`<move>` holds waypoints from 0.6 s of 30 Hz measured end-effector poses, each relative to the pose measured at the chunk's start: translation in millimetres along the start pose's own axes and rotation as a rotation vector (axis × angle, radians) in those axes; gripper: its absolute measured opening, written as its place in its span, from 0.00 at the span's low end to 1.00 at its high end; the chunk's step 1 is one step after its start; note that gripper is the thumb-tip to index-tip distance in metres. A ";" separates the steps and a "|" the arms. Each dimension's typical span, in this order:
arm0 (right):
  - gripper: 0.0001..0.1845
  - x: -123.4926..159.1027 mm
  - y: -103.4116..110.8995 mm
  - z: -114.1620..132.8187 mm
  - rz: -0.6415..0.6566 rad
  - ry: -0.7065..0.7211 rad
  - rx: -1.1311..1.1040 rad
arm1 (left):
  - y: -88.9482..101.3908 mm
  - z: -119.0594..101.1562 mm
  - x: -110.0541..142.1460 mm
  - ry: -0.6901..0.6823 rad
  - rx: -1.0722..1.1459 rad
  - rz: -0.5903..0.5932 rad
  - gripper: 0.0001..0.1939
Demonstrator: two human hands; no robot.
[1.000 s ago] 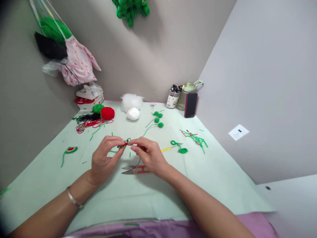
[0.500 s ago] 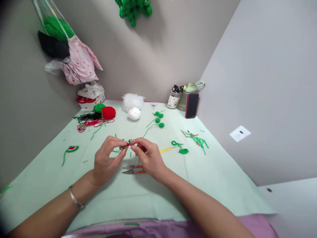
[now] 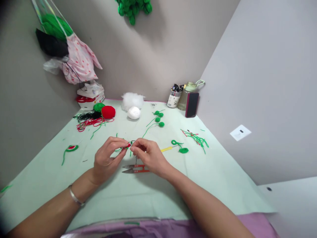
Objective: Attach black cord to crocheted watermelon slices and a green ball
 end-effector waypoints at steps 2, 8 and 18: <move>0.13 -1.8 3.7 -0.9 -0.023 -0.012 -0.025 | -1.9 -1.2 -1.4 0.099 0.075 0.014 0.10; 0.16 -8.0 32.1 2.1 -0.129 -0.038 0.132 | -11.6 4.6 -4.1 0.650 0.475 0.180 0.01; 0.11 -9.0 21.4 -23.6 -0.027 -0.324 -0.378 | -17.2 5.0 -5.4 0.805 0.591 0.361 0.03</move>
Point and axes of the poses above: each hand's wrist, its own x-axis away from the middle knuckle, its own y-axis out of the back of the hand, z = x × y, the point moved 2 cm from there along -x, towards the middle knuckle, and after that the axes turned 10 degrees about y, right-handed, at the moved point
